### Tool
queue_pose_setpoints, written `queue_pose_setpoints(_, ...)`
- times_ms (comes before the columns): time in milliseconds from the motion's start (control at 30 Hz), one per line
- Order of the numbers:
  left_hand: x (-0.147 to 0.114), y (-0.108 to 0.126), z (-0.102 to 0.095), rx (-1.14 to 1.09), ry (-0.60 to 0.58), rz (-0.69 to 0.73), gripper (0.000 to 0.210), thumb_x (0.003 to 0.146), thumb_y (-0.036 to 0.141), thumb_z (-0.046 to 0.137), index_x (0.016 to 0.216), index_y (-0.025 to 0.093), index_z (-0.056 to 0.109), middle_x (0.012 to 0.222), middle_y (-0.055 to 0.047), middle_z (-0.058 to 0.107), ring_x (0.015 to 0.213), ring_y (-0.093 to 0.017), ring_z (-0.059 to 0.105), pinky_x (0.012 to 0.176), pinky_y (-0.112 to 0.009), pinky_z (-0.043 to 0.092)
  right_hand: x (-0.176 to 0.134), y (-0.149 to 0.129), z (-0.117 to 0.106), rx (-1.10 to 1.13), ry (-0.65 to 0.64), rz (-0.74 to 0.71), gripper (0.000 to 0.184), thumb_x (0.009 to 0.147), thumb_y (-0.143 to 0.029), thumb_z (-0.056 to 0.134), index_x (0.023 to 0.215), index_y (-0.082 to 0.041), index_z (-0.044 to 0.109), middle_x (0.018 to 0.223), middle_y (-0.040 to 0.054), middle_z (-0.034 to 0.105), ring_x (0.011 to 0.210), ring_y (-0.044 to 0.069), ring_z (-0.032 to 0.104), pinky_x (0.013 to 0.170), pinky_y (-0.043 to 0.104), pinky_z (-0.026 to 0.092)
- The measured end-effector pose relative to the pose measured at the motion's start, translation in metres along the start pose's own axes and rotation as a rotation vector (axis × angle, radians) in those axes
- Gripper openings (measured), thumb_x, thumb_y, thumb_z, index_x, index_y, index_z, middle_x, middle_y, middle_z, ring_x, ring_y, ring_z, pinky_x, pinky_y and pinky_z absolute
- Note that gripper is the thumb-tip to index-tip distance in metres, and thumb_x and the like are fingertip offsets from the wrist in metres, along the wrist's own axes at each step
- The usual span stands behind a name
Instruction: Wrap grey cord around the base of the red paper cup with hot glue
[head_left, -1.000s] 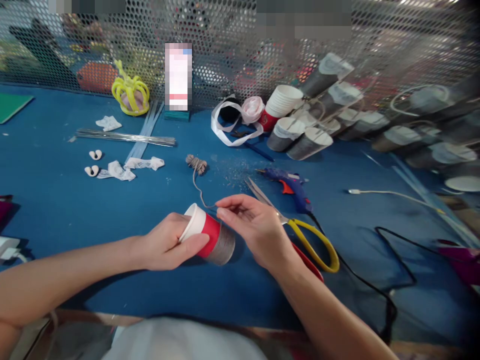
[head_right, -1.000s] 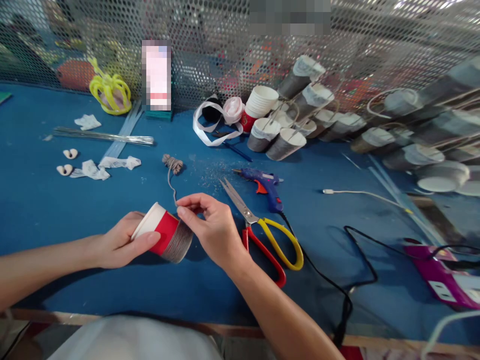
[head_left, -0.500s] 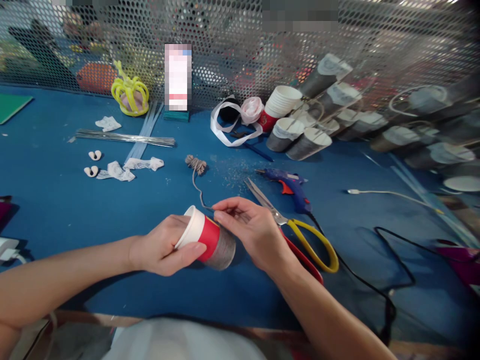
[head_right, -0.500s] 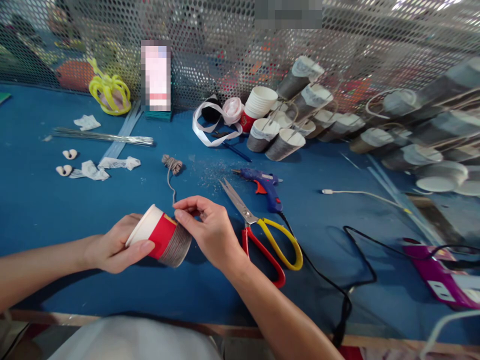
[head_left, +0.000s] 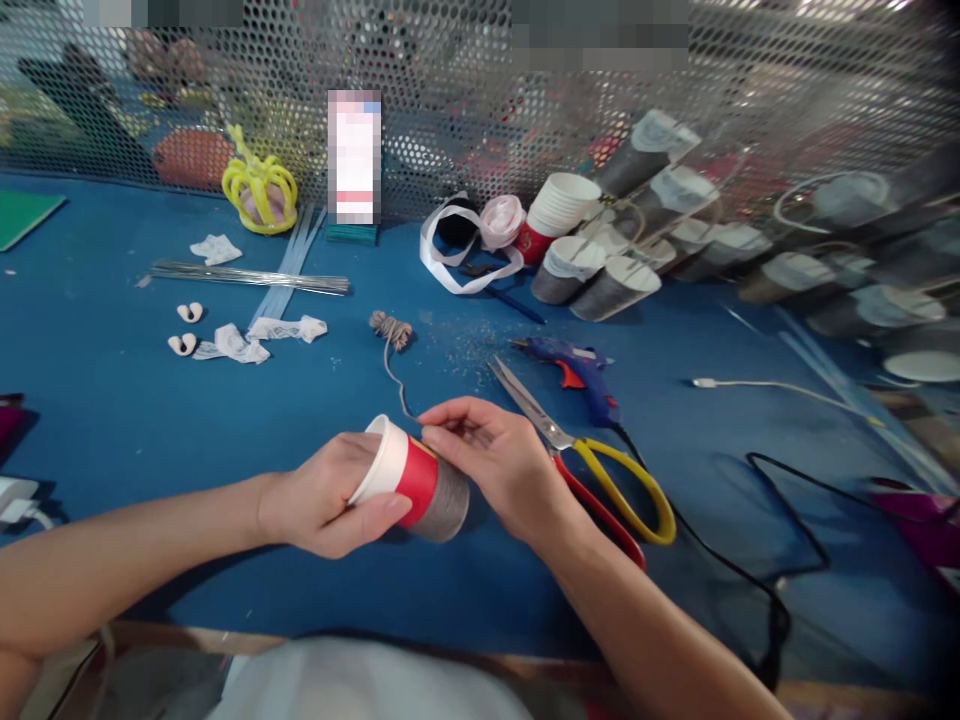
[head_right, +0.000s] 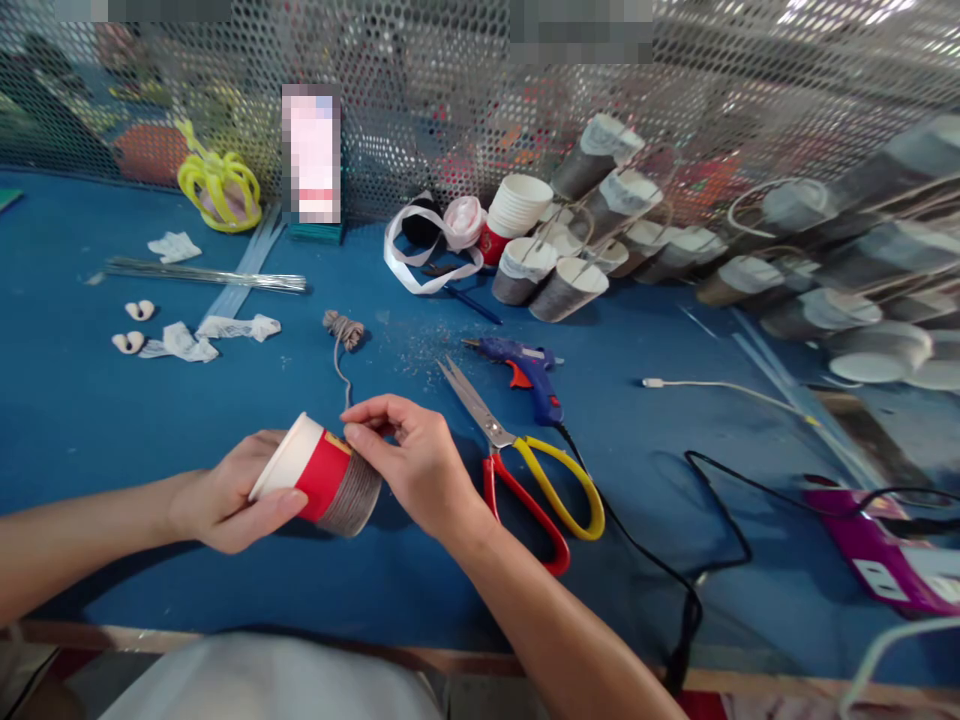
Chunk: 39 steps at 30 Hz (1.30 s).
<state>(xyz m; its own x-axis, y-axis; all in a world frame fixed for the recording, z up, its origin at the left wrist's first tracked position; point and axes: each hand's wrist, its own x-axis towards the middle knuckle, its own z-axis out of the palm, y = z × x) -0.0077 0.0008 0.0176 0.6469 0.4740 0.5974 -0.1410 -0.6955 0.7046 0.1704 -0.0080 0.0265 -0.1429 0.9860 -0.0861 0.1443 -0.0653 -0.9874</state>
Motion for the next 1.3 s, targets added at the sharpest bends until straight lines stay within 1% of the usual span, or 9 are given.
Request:
queue_pose_setpoints(500, 0.001, 0.002, 0.001, 0.059, 0.015, 0.026, 0.025, 0.082, 0.01, 0.039, 0.061, 0.02, 0.03, 0.048, 0.005, 0.037, 0.045, -0.01, 0.034, 0.049, -0.026, 0.029, 0.002, -0.002, 0.002, 0.052, -0.027, 0.044, 0.009, 0.071, -0.026, 0.067, 0.078, -0.02, 0.066, 0.067, -0.0025, 0.063, 0.062, 0.01, 0.056, 0.062, 0.025, 0.047)
queue_pose_setpoints(733, 0.002, 0.003, 0.001, 0.095, 0.058, 0.088, 0.025, 0.085, 0.011, 0.038, 0.062, 0.02, 0.032, 0.048, 0.005, 0.039, 0.045, -0.009, 0.037, 0.048, -0.023, 0.032, -0.001, -0.003, 0.003, 0.017, -0.021, 0.042, 0.012, 0.071, -0.03, 0.066, 0.08, -0.021, 0.065, 0.068, -0.0012, 0.063, 0.063, 0.012, 0.058, 0.063, 0.027, 0.048)
queue_pose_setpoints(833, 0.003, 0.002, 0.0, 0.142, 0.075, 0.11, 0.026, 0.087, 0.013, 0.038, 0.062, 0.019, 0.035, 0.048, 0.005, 0.042, 0.045, -0.009, 0.039, 0.05, -0.022, 0.036, -0.001, -0.003, 0.001, -0.03, 0.014, 0.034, 0.021, 0.075, -0.036, 0.064, 0.089, -0.02, 0.063, 0.072, 0.0002, 0.065, 0.068, 0.013, 0.06, 0.065, 0.027, 0.049)
queue_pose_setpoints(900, 0.003, 0.001, -0.003, 0.208, 0.086, 0.098, 0.023, 0.088, 0.015, 0.038, 0.065, 0.018, 0.041, 0.051, 0.002, 0.049, 0.049, -0.01, 0.045, 0.053, -0.022, 0.04, 0.001, -0.003, -0.002, -0.022, 0.044, 0.037, 0.03, 0.078, -0.046, 0.059, 0.092, -0.02, 0.062, 0.079, 0.0026, 0.067, 0.074, 0.015, 0.062, 0.067, 0.028, 0.05)
queue_pose_setpoints(967, 0.002, -0.002, -0.006, 0.288, 0.089, 0.052, 0.019, 0.088, 0.017, 0.039, 0.072, 0.016, 0.049, 0.061, -0.004, 0.059, 0.057, -0.013, 0.053, 0.058, -0.024, 0.045, 0.002, -0.004, -0.007, 0.035, -0.01, 0.086, 0.042, 0.08, -0.058, 0.049, 0.09, -0.02, 0.063, 0.083, 0.0048, 0.068, 0.075, 0.016, 0.064, 0.067, 0.029, 0.052)
queue_pose_setpoints(1033, 0.001, -0.004, -0.008, 0.331, 0.064, 0.02, 0.017, 0.089, 0.017, 0.04, 0.081, 0.013, 0.055, 0.074, -0.009, 0.066, 0.068, -0.015, 0.058, 0.064, -0.025, 0.047, 0.003, -0.005, -0.013, 0.098, -0.152, 0.159, 0.048, 0.08, -0.063, 0.045, 0.091, -0.02, 0.063, 0.084, 0.0057, 0.069, 0.073, 0.017, 0.065, 0.063, 0.031, 0.054)
queue_pose_setpoints(1133, 0.0, -0.007, -0.009, 0.236, -0.001, -0.048, 0.015, 0.088, 0.019, 0.046, 0.086, 0.011, 0.059, 0.08, -0.009, 0.068, 0.072, -0.016, 0.06, 0.067, -0.025, 0.048, 0.004, -0.006, -0.02, 0.116, -0.268, 0.179, 0.044, 0.077, -0.057, 0.055, 0.1, -0.021, 0.061, 0.092, 0.0054, 0.069, 0.076, 0.018, 0.066, 0.063, 0.03, 0.055)
queue_pose_setpoints(1200, -0.001, -0.008, -0.008, 0.045, 0.005, -0.259, 0.018, 0.087, 0.025, 0.049, 0.089, 0.01, 0.06, 0.079, -0.008, 0.067, 0.068, -0.015, 0.06, 0.064, -0.023, 0.049, 0.004, -0.004, -0.021, 0.073, -0.249, 0.14, 0.043, 0.073, -0.051, 0.064, 0.103, -0.021, 0.059, 0.096, 0.0054, 0.068, 0.081, 0.018, 0.066, 0.067, 0.03, 0.055)
queue_pose_setpoints(1300, -0.001, -0.01, -0.005, -0.327, 0.117, -0.617, 0.034, 0.086, 0.041, 0.051, 0.094, 0.01, 0.059, 0.078, -0.006, 0.066, 0.064, -0.013, 0.059, 0.059, -0.021, 0.048, 0.005, 0.001, -0.019, 0.003, -0.236, 0.082, 0.044, 0.07, -0.042, 0.069, 0.107, -0.022, 0.054, 0.098, 0.0057, 0.068, 0.084, 0.018, 0.066, 0.071, 0.031, 0.055)
